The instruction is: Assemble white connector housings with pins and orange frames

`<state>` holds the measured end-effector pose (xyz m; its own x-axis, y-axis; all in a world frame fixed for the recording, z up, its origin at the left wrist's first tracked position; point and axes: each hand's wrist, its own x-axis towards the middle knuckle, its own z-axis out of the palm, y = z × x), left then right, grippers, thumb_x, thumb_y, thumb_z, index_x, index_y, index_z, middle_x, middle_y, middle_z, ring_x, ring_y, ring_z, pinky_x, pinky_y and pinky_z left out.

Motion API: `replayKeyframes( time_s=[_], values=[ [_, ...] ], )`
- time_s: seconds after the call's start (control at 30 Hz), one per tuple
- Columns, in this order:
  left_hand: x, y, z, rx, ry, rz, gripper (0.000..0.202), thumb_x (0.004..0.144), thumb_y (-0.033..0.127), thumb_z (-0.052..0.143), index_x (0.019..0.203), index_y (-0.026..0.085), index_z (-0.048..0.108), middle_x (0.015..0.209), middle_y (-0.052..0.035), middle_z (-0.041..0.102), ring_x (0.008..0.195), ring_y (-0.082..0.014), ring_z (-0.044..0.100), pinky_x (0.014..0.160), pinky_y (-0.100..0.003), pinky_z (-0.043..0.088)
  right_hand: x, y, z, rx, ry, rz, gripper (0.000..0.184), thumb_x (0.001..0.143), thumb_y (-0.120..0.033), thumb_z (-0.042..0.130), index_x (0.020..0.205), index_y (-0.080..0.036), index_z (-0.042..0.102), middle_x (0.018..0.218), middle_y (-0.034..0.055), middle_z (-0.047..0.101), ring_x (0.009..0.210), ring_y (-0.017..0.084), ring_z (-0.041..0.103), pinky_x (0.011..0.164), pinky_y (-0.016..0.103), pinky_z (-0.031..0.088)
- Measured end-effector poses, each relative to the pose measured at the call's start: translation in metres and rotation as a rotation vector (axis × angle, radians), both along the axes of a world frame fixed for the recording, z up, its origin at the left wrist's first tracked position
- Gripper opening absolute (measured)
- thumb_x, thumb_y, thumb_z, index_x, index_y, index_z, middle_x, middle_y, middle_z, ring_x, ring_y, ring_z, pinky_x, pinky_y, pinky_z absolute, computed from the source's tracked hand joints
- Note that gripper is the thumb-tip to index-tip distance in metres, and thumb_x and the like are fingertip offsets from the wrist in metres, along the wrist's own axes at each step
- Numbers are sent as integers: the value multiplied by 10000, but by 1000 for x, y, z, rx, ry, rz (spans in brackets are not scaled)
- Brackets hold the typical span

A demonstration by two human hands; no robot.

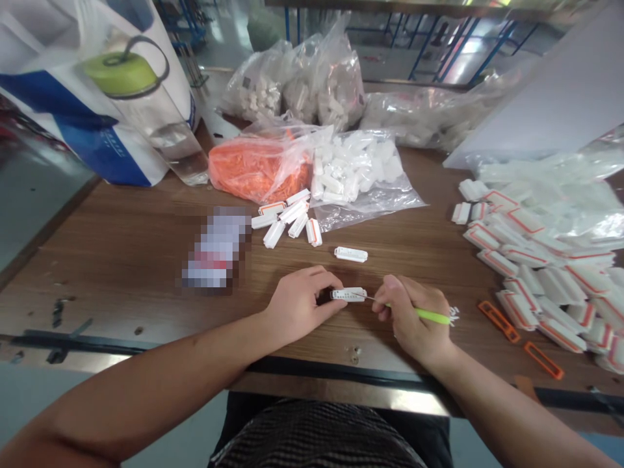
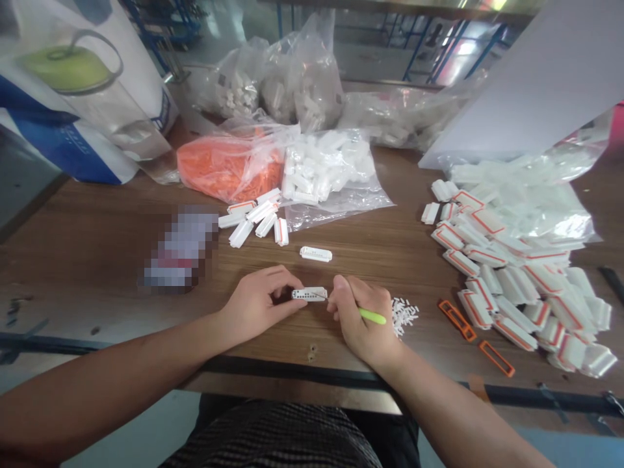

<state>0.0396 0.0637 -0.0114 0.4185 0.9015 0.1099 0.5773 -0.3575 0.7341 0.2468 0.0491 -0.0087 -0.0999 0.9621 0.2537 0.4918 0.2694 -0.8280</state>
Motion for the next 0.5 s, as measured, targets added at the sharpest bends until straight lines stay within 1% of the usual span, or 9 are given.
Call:
replayKeyframes(
  time_s=[0.1,0.27,0.33,0.5],
  values=[
    [0,0,0,2,-1,1,94,835,271,707,895,199,699,734,24,600,630,-110,524,623,-252,404,1,0,0,0,-9,17,454,981,-277,457,553,-191,582,507,-28,598,410,65,554,476,206,444],
    [0,0,0,-3,-4,0,105,841,284,701,903,199,697,747,24,603,632,-108,523,624,-251,407,0,-1,3,28,4,-4,469,983,-276,445,541,-197,580,506,-18,603,415,74,561,472,213,455],
    [0,0,-1,-8,-3,0,108,841,286,701,907,200,699,748,23,605,635,-110,526,626,-254,407,0,-1,4,32,-2,7,469,983,-271,445,539,-198,579,503,-18,601,413,74,561,468,214,455],
    [0,0,-2,-9,-11,0,98,846,288,698,901,206,699,759,21,613,641,-110,530,633,-257,405,0,-2,3,31,-11,-6,463,984,-271,442,550,-201,586,508,-19,604,406,75,558,456,216,451]
  ],
)
